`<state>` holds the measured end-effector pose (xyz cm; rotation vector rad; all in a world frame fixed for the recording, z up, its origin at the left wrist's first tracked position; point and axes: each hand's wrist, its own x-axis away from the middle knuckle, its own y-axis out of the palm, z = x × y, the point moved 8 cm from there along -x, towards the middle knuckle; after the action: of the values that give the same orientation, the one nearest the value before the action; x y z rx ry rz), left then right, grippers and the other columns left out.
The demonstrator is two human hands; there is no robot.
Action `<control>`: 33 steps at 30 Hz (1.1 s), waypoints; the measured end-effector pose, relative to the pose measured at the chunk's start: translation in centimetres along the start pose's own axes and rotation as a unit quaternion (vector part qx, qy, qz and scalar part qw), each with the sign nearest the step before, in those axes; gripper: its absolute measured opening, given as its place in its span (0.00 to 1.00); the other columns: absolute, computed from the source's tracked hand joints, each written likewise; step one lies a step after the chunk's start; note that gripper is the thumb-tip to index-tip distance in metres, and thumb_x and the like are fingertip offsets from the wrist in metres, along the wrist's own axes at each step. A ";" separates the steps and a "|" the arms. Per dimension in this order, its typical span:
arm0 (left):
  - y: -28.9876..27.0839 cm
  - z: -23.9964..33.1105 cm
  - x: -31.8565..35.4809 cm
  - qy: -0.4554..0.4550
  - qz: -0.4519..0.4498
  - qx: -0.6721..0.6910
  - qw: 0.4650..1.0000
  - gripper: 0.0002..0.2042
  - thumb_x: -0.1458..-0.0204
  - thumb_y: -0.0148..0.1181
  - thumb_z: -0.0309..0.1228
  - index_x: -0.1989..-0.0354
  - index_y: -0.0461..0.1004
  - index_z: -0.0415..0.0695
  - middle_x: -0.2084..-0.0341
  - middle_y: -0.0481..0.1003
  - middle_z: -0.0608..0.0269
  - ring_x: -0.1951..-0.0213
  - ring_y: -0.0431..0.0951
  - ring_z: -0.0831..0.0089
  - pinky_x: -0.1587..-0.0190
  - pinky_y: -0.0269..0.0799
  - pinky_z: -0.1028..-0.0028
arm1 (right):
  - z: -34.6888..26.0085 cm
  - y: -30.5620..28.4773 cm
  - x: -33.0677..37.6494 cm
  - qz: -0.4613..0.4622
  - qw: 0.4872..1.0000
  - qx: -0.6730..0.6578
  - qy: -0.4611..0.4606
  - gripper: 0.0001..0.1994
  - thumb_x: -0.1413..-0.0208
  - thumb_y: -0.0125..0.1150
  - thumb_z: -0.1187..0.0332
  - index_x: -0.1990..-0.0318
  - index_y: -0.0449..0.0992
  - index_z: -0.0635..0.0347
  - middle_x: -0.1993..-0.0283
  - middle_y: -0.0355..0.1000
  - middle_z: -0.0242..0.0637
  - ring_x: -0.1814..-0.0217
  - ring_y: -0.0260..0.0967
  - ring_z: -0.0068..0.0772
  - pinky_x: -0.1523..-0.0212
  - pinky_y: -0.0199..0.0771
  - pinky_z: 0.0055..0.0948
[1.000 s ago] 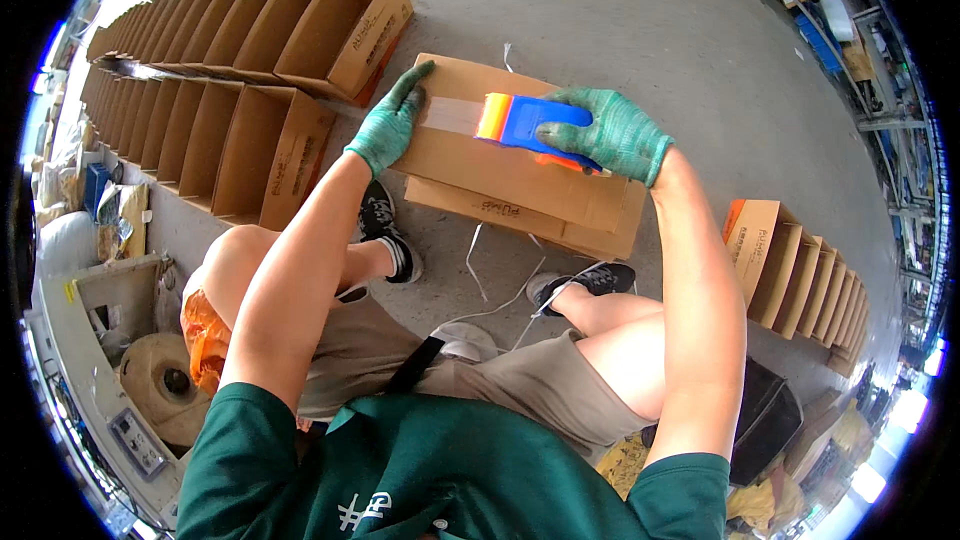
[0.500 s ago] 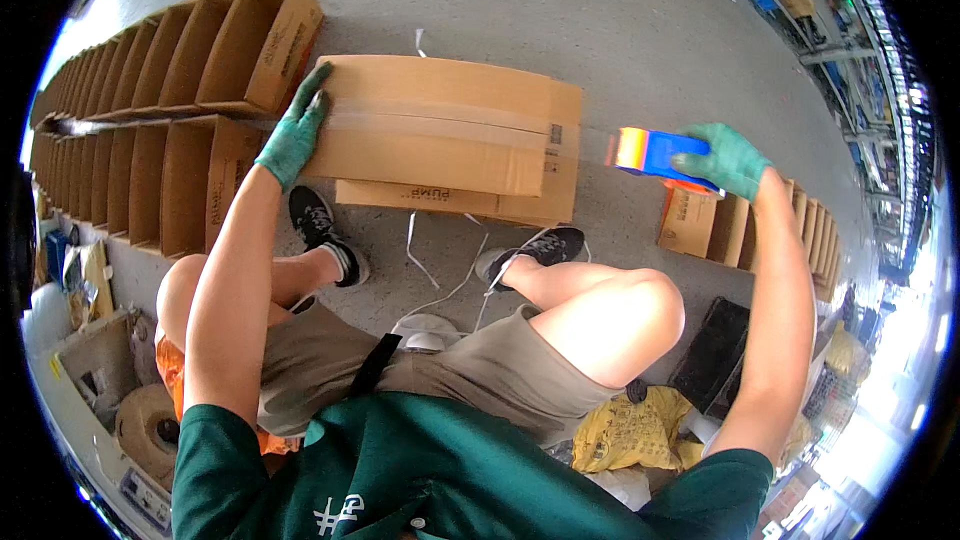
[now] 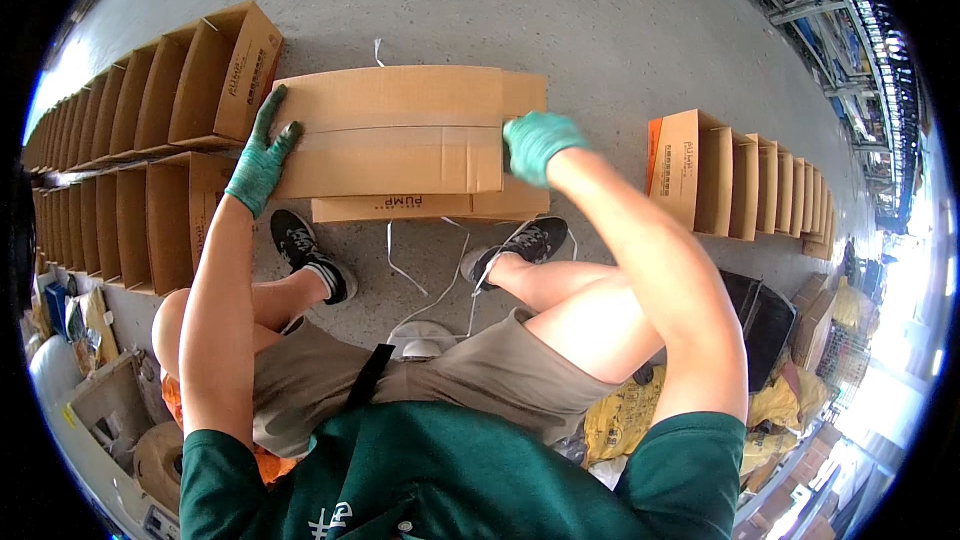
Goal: The person sits on the floor and repeatedly folds the flaps of cardboard boxes closed. They use a handheld tape dispenser to apply clear packing tape across the seams of each box, then place the sealed boxes into a stack.
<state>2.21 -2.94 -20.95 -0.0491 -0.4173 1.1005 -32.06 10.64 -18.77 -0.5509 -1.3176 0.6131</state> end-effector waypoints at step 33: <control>-0.6 -2.9 -1.5 -0.050 0.038 -0.042 0.997 0.30 0.33 0.39 0.53 0.32 0.60 0.43 0.40 0.69 0.52 0.41 0.68 0.63 0.35 0.58 0.66 | -4.4 -5.8 -1.3 0.417 0.897 -0.108 0.096 0.29 0.35 0.41 0.42 0.31 0.60 0.44 0.29 0.57 0.46 0.25 0.49 0.52 0.28 0.48 0.56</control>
<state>3.20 -4.06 -23.87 -0.0843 -0.5542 1.1630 -27.38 5.43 -16.44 -1.3579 -0.9244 1.0808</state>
